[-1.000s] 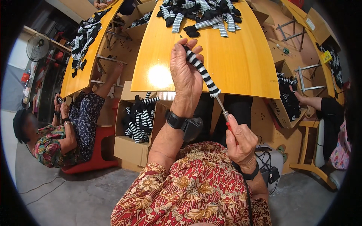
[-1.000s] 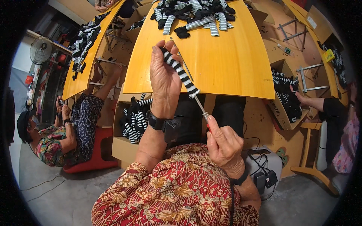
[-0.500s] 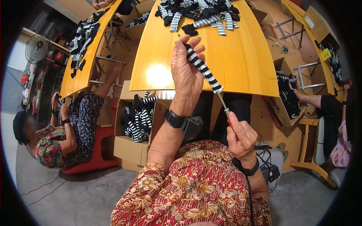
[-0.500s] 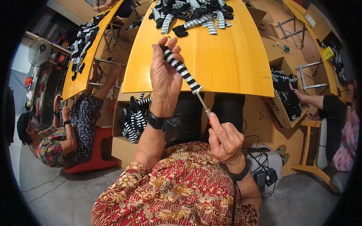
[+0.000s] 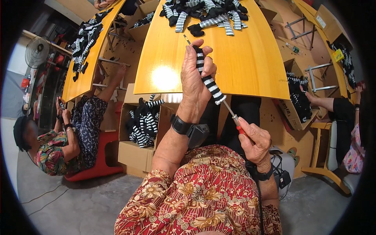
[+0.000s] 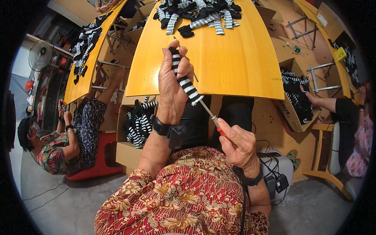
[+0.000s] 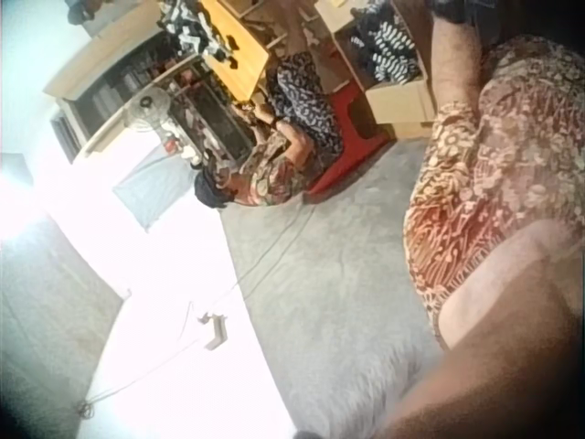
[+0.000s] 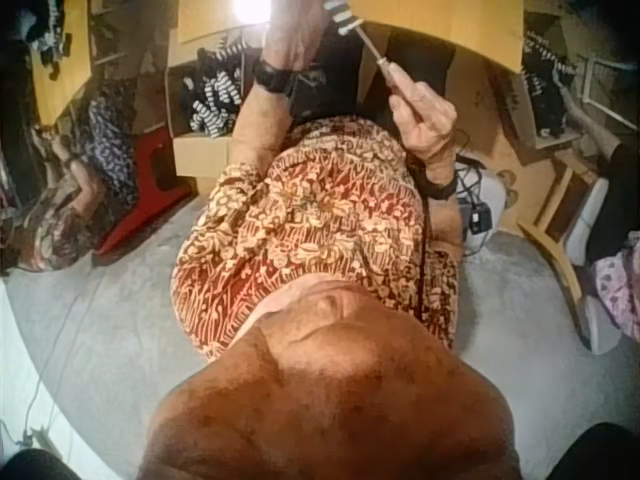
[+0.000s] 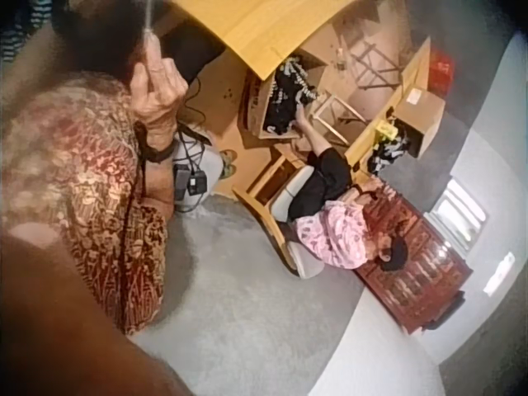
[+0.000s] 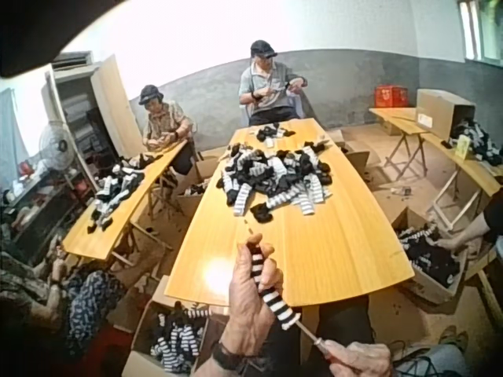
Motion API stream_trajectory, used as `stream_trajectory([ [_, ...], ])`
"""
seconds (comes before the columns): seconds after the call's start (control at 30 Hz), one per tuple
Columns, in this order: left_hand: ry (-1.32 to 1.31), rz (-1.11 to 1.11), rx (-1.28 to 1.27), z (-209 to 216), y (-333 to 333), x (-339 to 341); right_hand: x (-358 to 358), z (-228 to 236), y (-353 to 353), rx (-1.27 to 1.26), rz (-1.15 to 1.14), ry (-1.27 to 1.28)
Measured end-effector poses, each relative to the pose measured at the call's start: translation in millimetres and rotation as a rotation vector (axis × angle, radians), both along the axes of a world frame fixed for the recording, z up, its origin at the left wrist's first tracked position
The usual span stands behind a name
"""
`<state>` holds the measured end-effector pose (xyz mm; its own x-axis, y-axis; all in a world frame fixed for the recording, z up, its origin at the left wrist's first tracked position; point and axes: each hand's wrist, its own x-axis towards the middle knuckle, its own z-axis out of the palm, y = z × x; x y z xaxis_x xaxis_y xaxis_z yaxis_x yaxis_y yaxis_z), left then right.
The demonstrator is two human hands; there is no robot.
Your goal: The person sits at a table and sews the toe of a black and white striped sock using a needle and thread. They repeatedly pull the thread through the fabric to close the opening, then use a red-handled tool to push the sock fabric back into shape. The person repeats this process on multiple socks.
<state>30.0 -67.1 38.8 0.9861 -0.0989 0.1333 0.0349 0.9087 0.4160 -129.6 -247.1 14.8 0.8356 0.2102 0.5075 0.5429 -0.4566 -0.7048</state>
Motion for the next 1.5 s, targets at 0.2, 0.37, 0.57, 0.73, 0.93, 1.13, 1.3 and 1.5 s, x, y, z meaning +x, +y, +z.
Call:
stream_trajectory([
  [0.2, 0.018, 0.219, 0.263, 5.8, -16.2, -9.3, 5.7, 23.3, 7.7, 0.091, -0.04, 0.176],
  [0.37, 0.054, 0.228, 0.326, -0.1, -28.1, -8.7, 11.2, 13.6, 24.5, -0.008, -0.143, 0.065],
  [0.57, 0.086, 0.153, 0.308, -2.2, -24.8, -4.0, 17.1, 8.4, 34.3, -0.036, -0.207, -0.002],
  [0.73, 0.102, -0.018, 0.074, 2.1, -12.2, -2.5, 18.9, 6.8, 24.2, -0.044, -0.152, 0.005],
  [0.93, 0.171, 0.148, -0.021, 11.3, -12.3, 2.7, 11.1, -6.2, 30.3, 0.101, -0.188, -0.038],
  [1.13, -0.062, 0.253, 0.334, -3.2, -12.1, 4.1, 12.7, -1.5, 33.4, 0.08, -0.173, 0.086],
  [1.3, -0.13, 0.08, 0.286, 1.1, -10.2, 0.5, 22.5, 1.9, 13.9, 0.149, -0.059, 0.056],
  [1.5, -0.172, -0.315, 0.15, 17.5, -1.5, -8.8, 17.4, 4.1, -5.0, 0.232, 0.037, 0.122],
])
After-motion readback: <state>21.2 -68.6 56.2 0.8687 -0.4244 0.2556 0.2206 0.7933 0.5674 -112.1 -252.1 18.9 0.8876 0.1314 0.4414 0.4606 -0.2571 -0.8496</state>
